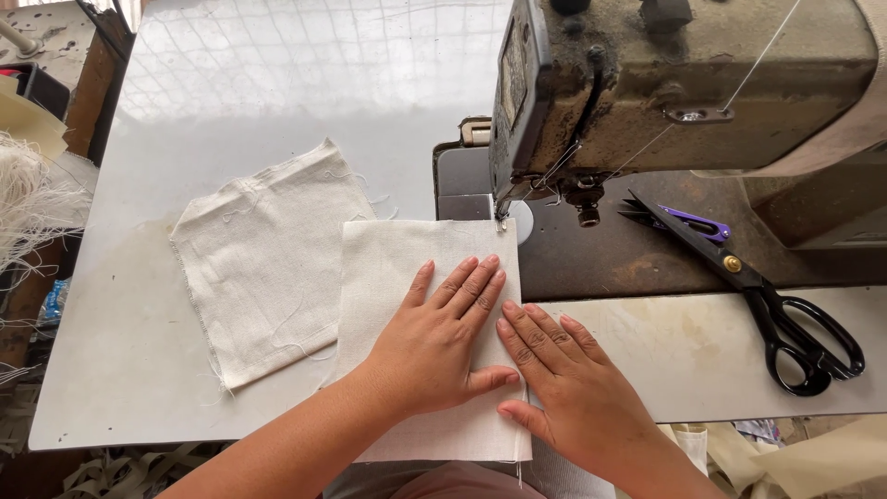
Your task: Trimming loose threads from sewn fabric pieces using snips and organizing them into a stack.
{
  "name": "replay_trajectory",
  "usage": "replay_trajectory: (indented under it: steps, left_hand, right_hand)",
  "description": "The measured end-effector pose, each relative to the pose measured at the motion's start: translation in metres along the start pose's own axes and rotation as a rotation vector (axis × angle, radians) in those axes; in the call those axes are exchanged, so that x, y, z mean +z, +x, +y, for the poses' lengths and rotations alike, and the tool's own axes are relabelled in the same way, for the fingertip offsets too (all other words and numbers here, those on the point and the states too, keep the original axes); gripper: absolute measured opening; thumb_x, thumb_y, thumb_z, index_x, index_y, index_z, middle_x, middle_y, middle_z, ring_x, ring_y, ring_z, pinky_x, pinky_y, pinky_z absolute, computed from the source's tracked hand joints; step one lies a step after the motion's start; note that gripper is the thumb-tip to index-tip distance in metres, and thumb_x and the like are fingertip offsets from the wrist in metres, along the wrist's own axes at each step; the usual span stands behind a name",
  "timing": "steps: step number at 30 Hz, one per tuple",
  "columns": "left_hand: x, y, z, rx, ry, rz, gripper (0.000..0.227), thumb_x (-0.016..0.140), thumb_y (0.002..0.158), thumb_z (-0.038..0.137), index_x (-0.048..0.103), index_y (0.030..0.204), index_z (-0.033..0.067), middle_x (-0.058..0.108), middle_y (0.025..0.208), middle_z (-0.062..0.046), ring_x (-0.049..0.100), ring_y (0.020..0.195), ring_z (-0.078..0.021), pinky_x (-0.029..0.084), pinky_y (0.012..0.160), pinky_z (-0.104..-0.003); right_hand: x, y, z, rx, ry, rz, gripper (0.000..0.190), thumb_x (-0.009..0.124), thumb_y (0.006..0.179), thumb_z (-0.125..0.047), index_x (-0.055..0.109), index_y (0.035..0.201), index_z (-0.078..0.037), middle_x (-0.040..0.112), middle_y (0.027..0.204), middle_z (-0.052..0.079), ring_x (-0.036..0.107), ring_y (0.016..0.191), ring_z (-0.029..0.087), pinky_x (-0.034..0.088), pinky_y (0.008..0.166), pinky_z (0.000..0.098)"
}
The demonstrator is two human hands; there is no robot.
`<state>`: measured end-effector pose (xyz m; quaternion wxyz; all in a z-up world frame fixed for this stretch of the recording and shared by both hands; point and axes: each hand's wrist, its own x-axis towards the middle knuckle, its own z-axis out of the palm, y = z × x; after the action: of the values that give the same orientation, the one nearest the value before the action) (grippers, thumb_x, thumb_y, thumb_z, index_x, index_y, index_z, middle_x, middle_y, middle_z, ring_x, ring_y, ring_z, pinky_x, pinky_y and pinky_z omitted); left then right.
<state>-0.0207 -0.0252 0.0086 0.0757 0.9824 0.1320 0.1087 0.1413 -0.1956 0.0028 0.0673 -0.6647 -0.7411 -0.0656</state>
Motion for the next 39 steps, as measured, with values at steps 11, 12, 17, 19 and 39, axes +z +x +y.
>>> replay_trajectory:
  steps: [11,12,17,19,39]
  left_hand:
    - [-0.001,0.001,0.000,0.003,0.005,-0.016,0.104,0.044,0.088,0.081,0.031,0.160,0.0069,0.029,0.168,-0.011,0.027,0.155,-0.0264,0.017,0.121,-0.056]
    - [-0.001,0.001,0.000,0.000,0.000,-0.010,0.104,0.045,0.088,0.081,0.031,0.160,0.0068,0.029,0.168,-0.011,0.027,0.155,-0.0263,0.017,0.122,-0.056]
    - [-0.001,0.001,0.000,-0.001,0.005,-0.011,0.105,0.045,0.088,0.082,0.031,0.160,0.0065,0.030,0.168,-0.011,0.027,0.155,-0.0265,0.017,0.122,-0.056]
    - [-0.001,0.001,0.000,0.000,0.003,-0.007,0.104,0.046,0.087,0.081,0.032,0.160,0.0067,0.030,0.168,-0.011,0.027,0.155,-0.0263,0.017,0.122,-0.056]
    - [0.003,0.009,-0.010,-0.005,0.007,-0.023,0.106,0.045,0.088,0.083,0.029,0.161,0.0072,0.027,0.169,-0.010,0.024,0.156,-0.0260,0.013,0.123,-0.055]
  right_hand:
    - [-0.004,0.002,0.000,0.003,0.007,-0.004,0.094,0.063,0.086,-0.067,0.036,0.158,-0.013,0.032,0.168,0.004,0.031,0.154,0.021,0.024,0.125,0.0404]
    - [-0.004,0.003,0.000,0.003,0.010,-0.005,0.094,0.063,0.086,-0.067,0.036,0.158,-0.013,0.032,0.168,0.003,0.031,0.154,0.020,0.023,0.125,0.0399]
    - [-0.003,0.002,0.000,0.002,0.023,-0.007,0.095,0.065,0.085,-0.066,0.036,0.158,-0.013,0.033,0.168,0.003,0.032,0.154,0.020,0.023,0.125,0.0400]
    - [-0.004,0.003,0.001,-0.002,0.029,-0.007,0.093,0.063,0.087,-0.066,0.036,0.158,-0.013,0.033,0.168,0.004,0.032,0.154,0.021,0.024,0.124,0.0400]
    - [-0.003,0.008,0.002,0.038,0.029,0.001,0.086,0.063,0.088,-0.060,0.039,0.156,-0.014,0.037,0.166,0.002,0.036,0.151,0.019,0.028,0.119,0.0388]
